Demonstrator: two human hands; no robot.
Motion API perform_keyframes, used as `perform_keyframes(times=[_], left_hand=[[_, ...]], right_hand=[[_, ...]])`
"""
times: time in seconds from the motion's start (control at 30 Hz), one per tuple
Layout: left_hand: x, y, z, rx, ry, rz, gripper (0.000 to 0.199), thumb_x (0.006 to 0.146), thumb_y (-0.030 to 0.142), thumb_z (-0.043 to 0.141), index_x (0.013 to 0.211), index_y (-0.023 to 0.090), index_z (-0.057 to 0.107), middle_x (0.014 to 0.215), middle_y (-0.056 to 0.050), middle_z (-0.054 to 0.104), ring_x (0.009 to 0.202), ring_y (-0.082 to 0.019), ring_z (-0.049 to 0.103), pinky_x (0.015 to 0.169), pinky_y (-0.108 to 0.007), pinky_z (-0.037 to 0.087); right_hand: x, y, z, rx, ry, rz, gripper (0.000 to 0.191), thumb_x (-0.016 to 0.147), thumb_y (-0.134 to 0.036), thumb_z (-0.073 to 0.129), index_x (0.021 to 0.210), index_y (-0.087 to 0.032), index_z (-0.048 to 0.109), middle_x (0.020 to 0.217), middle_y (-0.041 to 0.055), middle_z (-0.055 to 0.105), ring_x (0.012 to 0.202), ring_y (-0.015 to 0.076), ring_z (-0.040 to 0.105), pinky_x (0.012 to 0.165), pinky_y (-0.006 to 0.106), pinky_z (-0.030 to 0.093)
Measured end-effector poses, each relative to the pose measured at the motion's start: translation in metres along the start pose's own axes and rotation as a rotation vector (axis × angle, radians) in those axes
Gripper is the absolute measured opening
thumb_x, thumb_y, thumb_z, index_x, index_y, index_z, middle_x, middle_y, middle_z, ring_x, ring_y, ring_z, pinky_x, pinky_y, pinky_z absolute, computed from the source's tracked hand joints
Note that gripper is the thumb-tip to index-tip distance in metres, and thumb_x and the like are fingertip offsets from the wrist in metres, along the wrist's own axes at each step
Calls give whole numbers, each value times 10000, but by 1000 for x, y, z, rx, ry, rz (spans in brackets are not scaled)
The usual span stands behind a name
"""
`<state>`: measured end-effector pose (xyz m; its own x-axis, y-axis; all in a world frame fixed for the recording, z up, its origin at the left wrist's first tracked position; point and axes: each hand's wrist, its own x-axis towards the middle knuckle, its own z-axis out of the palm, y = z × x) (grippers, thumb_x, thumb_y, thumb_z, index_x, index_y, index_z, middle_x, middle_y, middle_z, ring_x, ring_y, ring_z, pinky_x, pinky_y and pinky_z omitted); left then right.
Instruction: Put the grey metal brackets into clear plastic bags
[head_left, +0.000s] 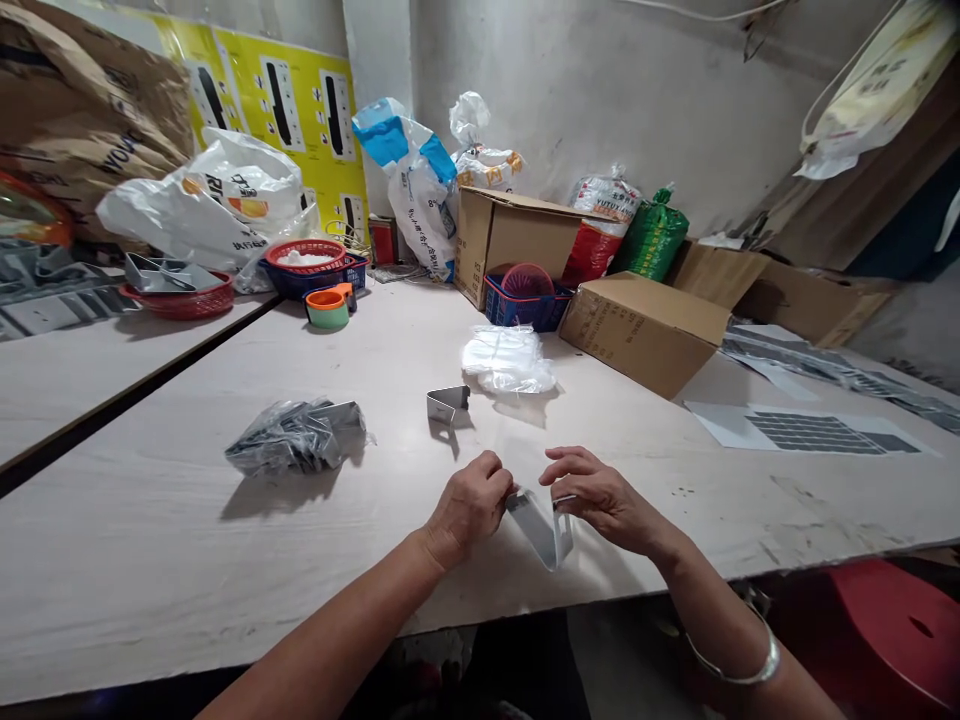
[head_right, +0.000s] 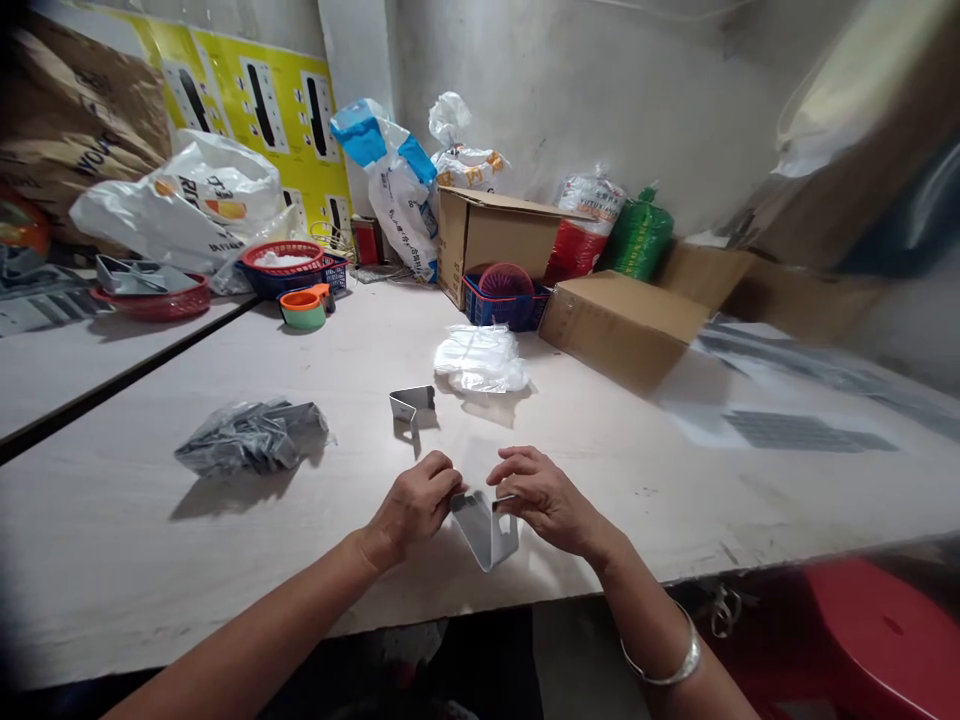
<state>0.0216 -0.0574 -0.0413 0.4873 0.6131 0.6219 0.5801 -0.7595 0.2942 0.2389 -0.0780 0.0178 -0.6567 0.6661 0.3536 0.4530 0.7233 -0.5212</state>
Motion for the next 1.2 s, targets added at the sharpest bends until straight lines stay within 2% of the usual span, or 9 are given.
perform_keyframes(times=[0.23, 0.43, 0.57, 0.63, 0.77, 0.87, 0.97, 1.1, 1.2], left_hand=[[5, 10, -9, 85, -76, 34, 207, 844, 123, 395, 732, 139, 569, 745, -51, 518, 677, -131, 506, 592, -242, 433], [5, 19, -9, -21, -97, -34, 212, 859, 159, 386, 759, 150, 573, 771, -56, 524, 667, -128, 498, 600, -249, 417], [5, 24, -8, -315, -106, -166, 173, 849, 184, 413, 789, 164, 575, 781, -38, 516, 655, -110, 488, 605, -238, 400], [5, 26, -8, -452, -119, -255, 106, 799, 152, 465, 731, 163, 545, 733, -12, 488, 630, -100, 458, 585, -232, 368], [7, 23, -3, -761, -136, -565, 195, 706, 212, 589, 601, 165, 431, 584, 45, 390, 540, -74, 362, 508, -217, 287], [7, 14, -2, -1029, -113, -763, 230, 697, 280, 617, 603, 157, 448, 527, 58, 386, 496, -59, 336, 481, -207, 261], [6, 5, -5, -1206, -42, -856, 254, 685, 294, 648, 612, 150, 453, 521, 65, 382, 478, -42, 309, 466, -194, 222], [5, -2, -10, -1401, 6, -930, 336, 654, 299, 699, 592, 150, 403, 535, 73, 365, 471, -24, 295, 458, -175, 211], [4, -3, -9, -1506, 7, -963, 375, 628, 290, 729, 587, 150, 384, 543, 77, 362, 458, -15, 290, 448, -165, 218]], right_hand=[[-15, 4, -1, -123, 44, 89, 171, 878, -264, 481, 787, -197, 610, 1018, 71, 584, 1034, 198, 492, 853, 347, 440], [-4, 0, 2, -279, 59, 218, 259, 891, -277, 433, 718, -190, 606, 956, 72, 588, 851, 171, 538, 706, 304, 438], [15, -6, 6, -389, 72, 228, 237, 874, -268, 461, 713, -190, 616, 925, 68, 597, 799, 166, 528, 644, 285, 392], [26, -8, 9, -448, 45, 217, 218, 861, -256, 481, 712, -183, 622, 912, 71, 602, 776, 165, 521, 619, 279, 369], [38, -13, 13, -495, -5, 208, 173, 838, -222, 512, 710, -170, 616, 902, 80, 598, 771, 171, 517, 618, 287, 362], [31, -14, 17, -358, 176, 233, 95, 833, -244, 523, 851, -192, 601, 972, 79, 571, 848, 187, 517, 688, 307, 393], [12, -10, 28, -114, 421, 335, 164, 814, -265, 548, 970, -219, 532, 995, 61, 538, 875, 180, 510, 746, 312, 414], [-10, -3, 53, 326, 509, 491, 213, 780, -325, 597, 938, -224, 496, 917, 20, 528, 839, 157, 514, 698, 274, 435], [-11, -4, 68, 675, 569, 528, 202, 777, -335, 607, 917, -224, 512, 855, -5, 525, 782, 128, 513, 665, 244, 436]])
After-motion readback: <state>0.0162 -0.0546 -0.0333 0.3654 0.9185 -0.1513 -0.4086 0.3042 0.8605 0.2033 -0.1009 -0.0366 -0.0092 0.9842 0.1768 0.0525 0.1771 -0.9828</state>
